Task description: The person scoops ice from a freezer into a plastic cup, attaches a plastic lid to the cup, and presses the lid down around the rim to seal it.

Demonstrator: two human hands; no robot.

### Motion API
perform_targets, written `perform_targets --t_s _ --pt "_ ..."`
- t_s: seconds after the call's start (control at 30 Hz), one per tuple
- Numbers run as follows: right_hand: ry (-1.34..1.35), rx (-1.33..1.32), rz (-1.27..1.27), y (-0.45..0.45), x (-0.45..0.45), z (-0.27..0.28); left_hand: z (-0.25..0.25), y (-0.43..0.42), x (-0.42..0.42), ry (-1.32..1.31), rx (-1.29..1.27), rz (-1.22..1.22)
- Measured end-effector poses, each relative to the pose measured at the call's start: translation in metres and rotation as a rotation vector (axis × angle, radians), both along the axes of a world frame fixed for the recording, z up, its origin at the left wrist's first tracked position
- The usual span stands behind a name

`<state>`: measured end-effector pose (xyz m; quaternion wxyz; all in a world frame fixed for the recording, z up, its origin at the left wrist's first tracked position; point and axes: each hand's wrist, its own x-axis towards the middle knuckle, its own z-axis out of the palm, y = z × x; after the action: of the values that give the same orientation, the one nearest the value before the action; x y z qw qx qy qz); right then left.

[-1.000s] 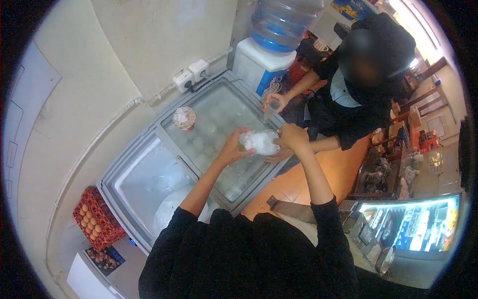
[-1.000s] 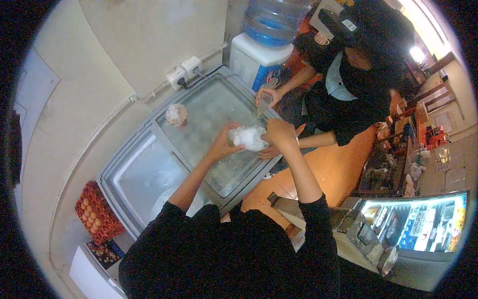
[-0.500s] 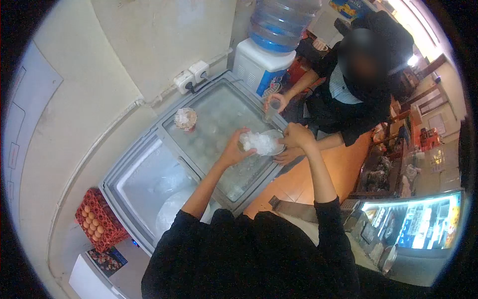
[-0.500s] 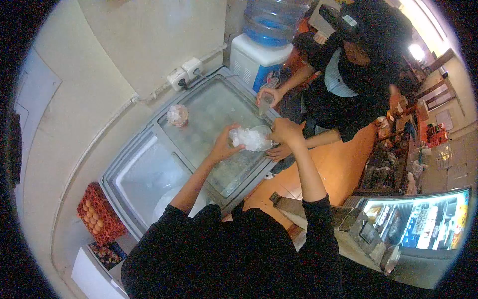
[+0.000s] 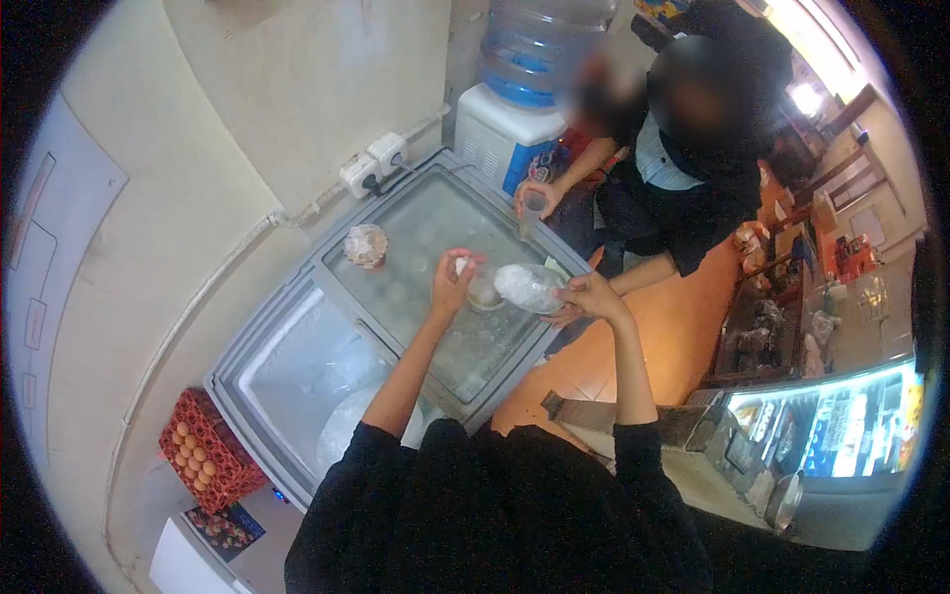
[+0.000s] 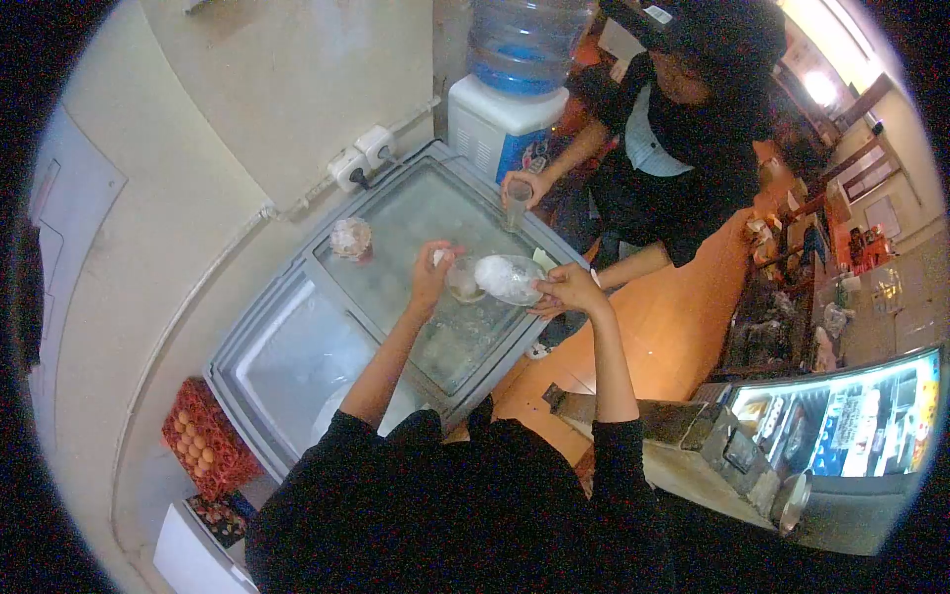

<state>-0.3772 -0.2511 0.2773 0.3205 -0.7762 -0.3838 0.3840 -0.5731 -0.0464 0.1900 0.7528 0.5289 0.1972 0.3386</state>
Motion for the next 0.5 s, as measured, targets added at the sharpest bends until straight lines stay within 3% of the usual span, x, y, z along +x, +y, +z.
perform_targets --t_s 0.07,0.17,0.23,0.5 --pt "0.091 0.052 -0.055 -0.007 -0.002 0.001 -0.003 0.002 0.000 -0.013 -0.028 -0.006" --pt "0.080 0.164 -0.137 -0.020 -0.025 0.019 -0.003 -0.001 0.004 -0.055 0.161 -0.018" --pt "0.031 0.207 -0.120 -0.028 -0.029 0.020 0.010 -0.006 -0.002 0.228 0.591 -0.029" --pt "-0.121 0.087 -0.167 -0.039 -0.048 0.029 0.021 -0.014 -0.014 0.213 0.963 0.010"
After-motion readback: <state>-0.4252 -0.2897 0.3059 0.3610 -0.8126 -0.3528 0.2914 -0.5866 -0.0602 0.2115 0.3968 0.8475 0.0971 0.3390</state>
